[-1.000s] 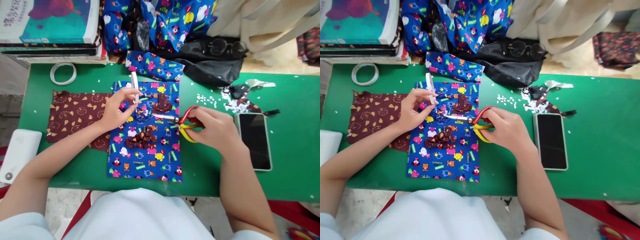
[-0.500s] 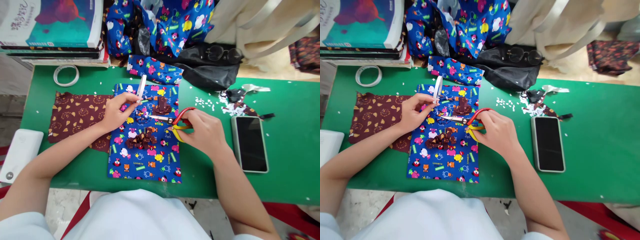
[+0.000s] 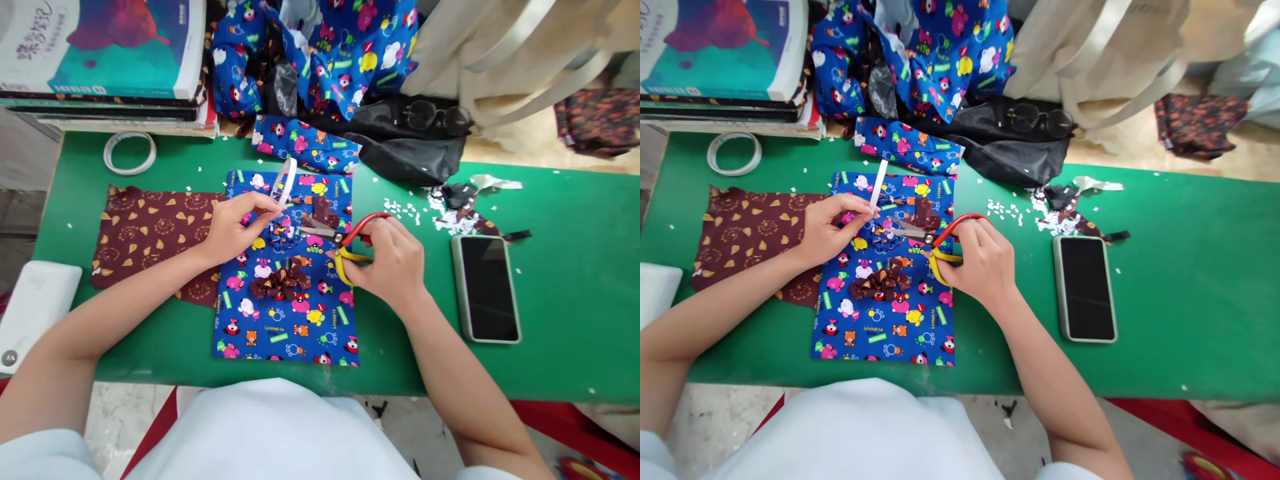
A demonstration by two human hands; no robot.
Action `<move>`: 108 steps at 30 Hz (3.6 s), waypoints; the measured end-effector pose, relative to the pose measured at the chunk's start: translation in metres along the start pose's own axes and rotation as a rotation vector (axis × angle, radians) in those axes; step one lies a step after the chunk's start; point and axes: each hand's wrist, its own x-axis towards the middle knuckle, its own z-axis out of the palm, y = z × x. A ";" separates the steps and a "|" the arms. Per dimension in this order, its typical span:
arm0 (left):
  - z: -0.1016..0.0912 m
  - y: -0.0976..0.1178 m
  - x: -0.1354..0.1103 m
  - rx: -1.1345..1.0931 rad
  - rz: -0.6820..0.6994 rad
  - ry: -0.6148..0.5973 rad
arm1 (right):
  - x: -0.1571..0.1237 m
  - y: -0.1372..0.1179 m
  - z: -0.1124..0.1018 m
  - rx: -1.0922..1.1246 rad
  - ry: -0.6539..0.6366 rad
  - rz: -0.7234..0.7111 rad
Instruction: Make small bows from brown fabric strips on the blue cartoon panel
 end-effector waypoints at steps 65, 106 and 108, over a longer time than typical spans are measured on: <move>0.003 -0.004 0.000 -0.137 -0.103 -0.092 | -0.009 -0.009 0.016 -0.235 0.041 -0.031; -0.022 0.002 0.005 0.150 0.286 -0.132 | -0.003 -0.002 0.011 -0.021 0.141 -0.078; -0.028 0.000 0.010 0.269 0.252 -0.116 | -0.002 0.005 0.007 0.001 0.118 -0.081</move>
